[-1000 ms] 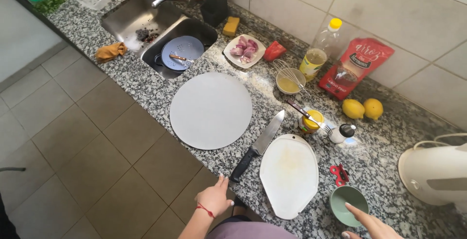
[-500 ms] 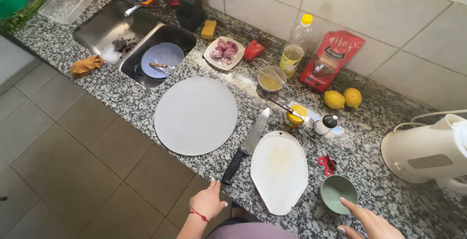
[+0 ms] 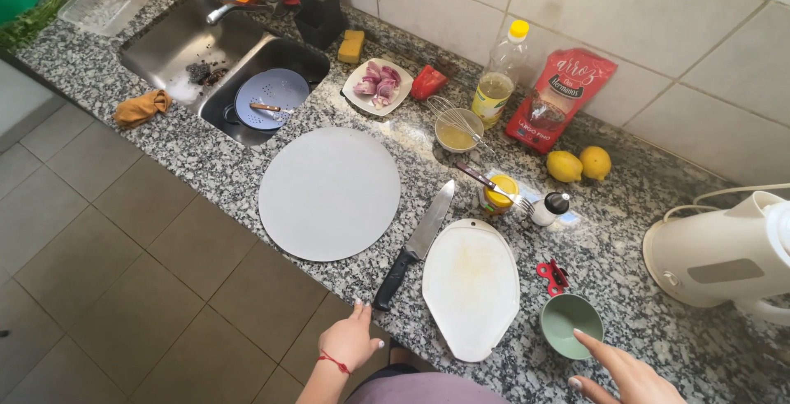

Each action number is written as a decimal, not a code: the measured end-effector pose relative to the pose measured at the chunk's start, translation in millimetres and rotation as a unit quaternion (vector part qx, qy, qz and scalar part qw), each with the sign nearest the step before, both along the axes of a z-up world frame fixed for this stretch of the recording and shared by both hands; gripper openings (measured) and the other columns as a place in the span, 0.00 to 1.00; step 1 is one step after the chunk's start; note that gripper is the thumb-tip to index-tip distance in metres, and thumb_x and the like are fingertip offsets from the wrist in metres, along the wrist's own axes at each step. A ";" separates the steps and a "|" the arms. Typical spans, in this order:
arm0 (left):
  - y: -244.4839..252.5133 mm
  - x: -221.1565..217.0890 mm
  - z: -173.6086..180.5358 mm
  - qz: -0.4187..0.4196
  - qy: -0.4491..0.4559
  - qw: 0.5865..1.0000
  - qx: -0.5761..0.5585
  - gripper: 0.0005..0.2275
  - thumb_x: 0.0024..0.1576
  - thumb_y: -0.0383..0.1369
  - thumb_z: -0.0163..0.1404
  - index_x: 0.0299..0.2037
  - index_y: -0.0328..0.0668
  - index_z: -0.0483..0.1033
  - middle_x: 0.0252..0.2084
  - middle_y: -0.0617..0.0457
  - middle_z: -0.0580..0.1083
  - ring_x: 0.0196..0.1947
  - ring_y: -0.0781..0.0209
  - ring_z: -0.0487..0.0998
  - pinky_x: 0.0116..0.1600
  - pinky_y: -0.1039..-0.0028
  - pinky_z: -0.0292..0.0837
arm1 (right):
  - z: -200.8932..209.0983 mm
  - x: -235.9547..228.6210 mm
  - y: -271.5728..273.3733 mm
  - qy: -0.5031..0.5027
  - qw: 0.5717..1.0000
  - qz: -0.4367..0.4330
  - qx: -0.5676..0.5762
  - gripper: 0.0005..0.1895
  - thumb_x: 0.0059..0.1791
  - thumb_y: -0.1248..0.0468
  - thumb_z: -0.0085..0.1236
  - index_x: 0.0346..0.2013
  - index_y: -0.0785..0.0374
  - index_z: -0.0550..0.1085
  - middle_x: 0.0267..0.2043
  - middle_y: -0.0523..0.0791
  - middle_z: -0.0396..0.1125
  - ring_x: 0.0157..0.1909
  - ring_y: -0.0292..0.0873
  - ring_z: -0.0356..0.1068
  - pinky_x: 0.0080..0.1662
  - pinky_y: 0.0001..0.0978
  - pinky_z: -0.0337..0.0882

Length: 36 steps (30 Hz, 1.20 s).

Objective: Preparing salad ingredients and mixing a mustard dressing, involving chopping herbs, pouring liquids, and stirring a pot.

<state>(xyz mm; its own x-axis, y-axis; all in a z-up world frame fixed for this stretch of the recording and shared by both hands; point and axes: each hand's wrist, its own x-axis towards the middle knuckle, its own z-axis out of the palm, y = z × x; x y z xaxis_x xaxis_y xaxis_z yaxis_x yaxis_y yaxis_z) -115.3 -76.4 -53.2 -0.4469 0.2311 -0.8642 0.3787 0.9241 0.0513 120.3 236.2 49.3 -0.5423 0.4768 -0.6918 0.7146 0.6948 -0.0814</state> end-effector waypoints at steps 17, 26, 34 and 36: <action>2.5 -1.4 -3.1 -0.032 0.015 0.999 0.008 0.30 0.60 0.48 0.36 0.68 0.48 0.35 0.72 0.61 0.32 0.50 0.49 0.72 0.37 0.59 0.72 | -1.2 -4.1 12.2 -0.010 0.997 0.009 -0.080 0.36 0.45 0.41 0.47 0.65 0.27 0.46 0.66 0.26 0.52 0.66 0.29 0.55 0.61 0.32 0.66; 1.2 -2.0 -3.7 -0.014 0.000 1.000 -0.014 0.31 0.60 0.49 0.37 0.68 0.51 0.35 0.71 0.64 0.33 0.52 0.52 0.71 0.39 0.63 0.73 | 0.7 -6.3 10.1 0.000 0.997 0.019 -0.070 0.34 0.45 0.41 0.46 0.64 0.27 0.47 0.63 0.27 0.56 0.62 0.31 0.62 0.55 0.30 0.70; 1.3 -2.7 -1.8 -0.021 0.007 1.000 0.002 0.30 0.60 0.48 0.36 0.68 0.51 0.37 0.71 0.63 0.35 0.55 0.54 0.69 0.41 0.63 0.74 | 4.2 -6.7 9.9 -0.013 0.995 0.022 -0.096 0.35 0.45 0.41 0.45 0.65 0.30 0.46 0.63 0.28 0.56 0.62 0.31 0.62 0.54 0.29 0.71; -6.5 -0.1 16.8 -0.006 0.031 0.998 0.051 0.27 0.59 0.47 0.37 0.66 0.52 0.43 0.70 0.63 0.42 0.54 0.54 0.70 0.45 0.61 0.73 | -31.8 14.7 16.1 0.019 0.997 0.056 -0.054 0.36 0.43 0.40 0.49 0.63 0.28 0.48 0.60 0.28 0.59 0.58 0.33 0.65 0.52 0.29 0.70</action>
